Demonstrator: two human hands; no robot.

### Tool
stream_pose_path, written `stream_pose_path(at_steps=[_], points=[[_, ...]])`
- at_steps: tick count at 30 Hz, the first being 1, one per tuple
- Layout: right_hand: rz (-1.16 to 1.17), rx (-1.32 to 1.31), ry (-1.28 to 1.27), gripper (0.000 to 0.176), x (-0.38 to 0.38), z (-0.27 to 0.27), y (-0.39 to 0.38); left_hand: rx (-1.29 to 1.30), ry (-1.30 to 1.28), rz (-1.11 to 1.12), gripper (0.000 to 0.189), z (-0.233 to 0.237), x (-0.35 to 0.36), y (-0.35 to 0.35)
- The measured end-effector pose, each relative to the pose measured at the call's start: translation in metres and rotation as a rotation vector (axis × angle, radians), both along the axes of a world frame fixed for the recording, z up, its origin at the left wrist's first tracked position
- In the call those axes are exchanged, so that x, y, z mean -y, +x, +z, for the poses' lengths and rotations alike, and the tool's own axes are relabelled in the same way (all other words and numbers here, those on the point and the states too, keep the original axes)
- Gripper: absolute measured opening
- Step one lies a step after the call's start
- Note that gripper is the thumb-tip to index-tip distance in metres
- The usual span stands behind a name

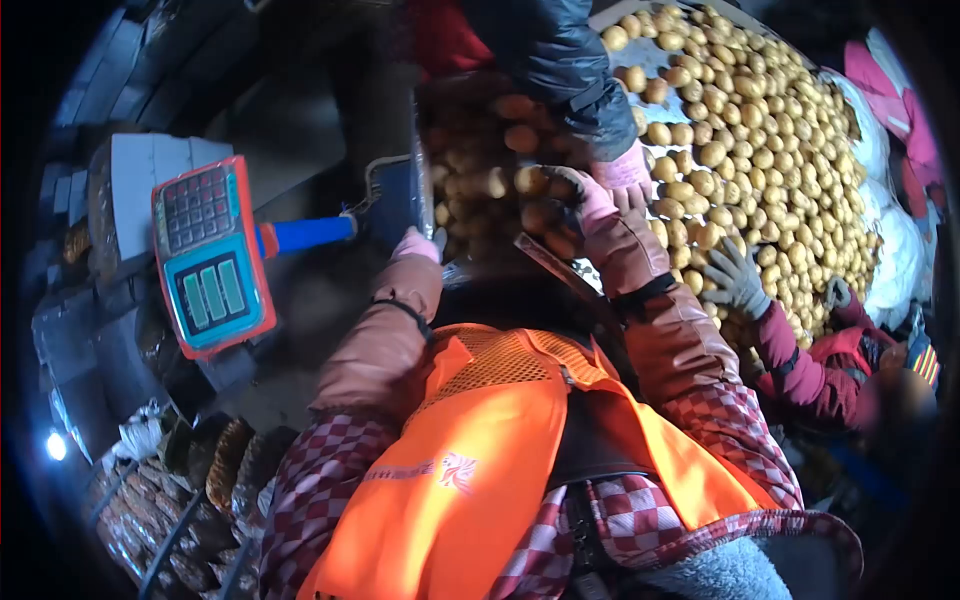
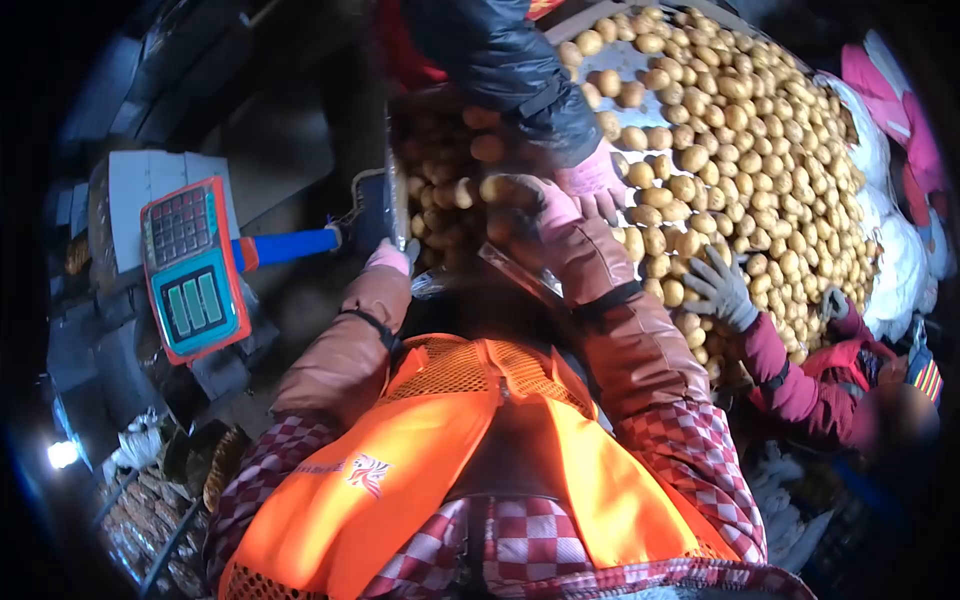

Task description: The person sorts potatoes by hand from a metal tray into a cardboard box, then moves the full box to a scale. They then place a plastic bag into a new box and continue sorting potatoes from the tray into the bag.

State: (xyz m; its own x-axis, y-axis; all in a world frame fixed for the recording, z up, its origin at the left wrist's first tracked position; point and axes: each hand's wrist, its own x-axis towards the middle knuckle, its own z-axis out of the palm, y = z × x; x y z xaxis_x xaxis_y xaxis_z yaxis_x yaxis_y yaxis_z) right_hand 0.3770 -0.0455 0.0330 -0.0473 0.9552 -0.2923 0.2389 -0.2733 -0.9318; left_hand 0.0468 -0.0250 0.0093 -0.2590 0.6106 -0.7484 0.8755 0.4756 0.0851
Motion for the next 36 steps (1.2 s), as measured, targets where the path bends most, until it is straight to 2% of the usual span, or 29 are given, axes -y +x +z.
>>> stream_pose_path(at_steps=[1, 3, 4, 5, 6, 9, 12, 15, 16, 17, 19, 20, 22, 25, 27, 28, 29, 31, 32, 34, 35, 36], points=[[0.069, 0.171, 0.035, 0.045, 0.002, 0.017, -0.01, 0.025, -0.03, -0.01, 0.058, -0.002, -0.002, -0.005], [0.194, 0.524, 0.114, 0.035, 0.004, 0.057, -0.031, 0.006, 0.004, -0.03, 0.046, 0.005, 0.0, -0.009], [0.236, 0.666, 0.151, 0.038, 0.003, 0.067, -0.034, -0.002, 0.026, -0.038, 0.041, 0.013, -0.001, -0.008], [0.165, 0.569, 0.162, 0.041, 0.011, 0.048, -0.025, -0.007, 0.045, -0.052, 0.036, 0.016, -0.004, -0.01], [0.164, 0.66, 0.126, 0.041, 0.015, 0.062, -0.027, -0.069, 0.048, -0.071, 0.033, -0.015, -0.003, -0.017], [0.22, 0.812, 0.072, 0.048, 0.027, 0.05, -0.009, -0.063, 0.13, -0.058, 0.031, -0.023, -0.008, -0.031], [0.249, 0.906, 0.014, 0.052, 0.044, 0.04, 0.004, -0.046, 0.151, -0.048, 0.029, -0.008, -0.007, -0.041], [0.266, 0.892, 0.066, 0.054, 0.056, 0.051, 0.004, -0.028, 0.213, 0.009, 0.029, 0.002, 0.011, -0.051], [0.234, 0.814, 0.148, 0.054, 0.063, 0.036, 0.016, -0.02, 0.222, 0.018, 0.029, 0.002, 0.017, -0.05], [0.195, 0.849, 0.077, 0.052, 0.066, 0.056, 0.009, -0.137, 0.227, -0.031, 0.03, -0.053, 0.031, -0.058], [0.197, 0.966, 0.006, 0.05, 0.078, 0.063, 0.008, 0.055, 0.263, 0.0, 0.029, -0.024, 0.04, -0.068], [0.145, 0.958, 0.161, 0.043, 0.087, 0.06, 0.01, 0.049, 0.254, -0.044, 0.03, -0.025, 0.038, -0.069], [0.127, 0.951, 0.31, 0.037, 0.093, 0.063, 0.016, 0.025, 0.238, -0.12, 0.032, -0.017, 0.033, -0.069], [0.026, 0.962, 0.5, 0.028, 0.096, 0.066, 0.017, 0.079, 0.935, -0.391, 0.048, 0.019, 0.029, -0.024], [-0.037, 0.921, 0.54, 0.027, 0.105, 0.054, 0.023, 0.193, 0.516, -0.376, 0.07, 0.015, 0.027, 0.016], [-0.067, 0.896, 0.543, 0.029, 0.106, 0.053, 0.024, 0.057, 0.319, -0.367, 0.089, -0.022, 0.026, 0.03], [-0.091, 0.907, 0.52, 0.03, 0.107, 0.049, 0.025, -0.026, 0.244, -0.335, 0.098, -0.059, 0.021, 0.037], [-0.138, 0.93, 0.464, 0.033, 0.112, 0.041, 0.026, 0.099, 0.013, -0.226, 0.096, -0.013, -0.02, 0.053], [-0.16, 0.902, 0.465, 0.036, 0.113, 0.037, 0.026, 0.298, 0.207, -0.114, 0.095, -0.07, -0.033, 0.047], [-0.156, 0.88, 0.441, 0.037, 0.113, 0.037, 0.025, 0.219, 0.241, -0.332, 0.082, -0.053, -0.057, 0.069], [-0.153, 0.875, 0.432, 0.037, 0.112, 0.041, 0.026, 0.212, 0.334, -0.28, 0.076, -0.04, -0.067, 0.087], [-0.138, 0.872, 0.442, 0.038, 0.109, 0.047, 0.024, 0.179, 0.462, -0.248, 0.076, -0.065, -0.084, 0.105]])
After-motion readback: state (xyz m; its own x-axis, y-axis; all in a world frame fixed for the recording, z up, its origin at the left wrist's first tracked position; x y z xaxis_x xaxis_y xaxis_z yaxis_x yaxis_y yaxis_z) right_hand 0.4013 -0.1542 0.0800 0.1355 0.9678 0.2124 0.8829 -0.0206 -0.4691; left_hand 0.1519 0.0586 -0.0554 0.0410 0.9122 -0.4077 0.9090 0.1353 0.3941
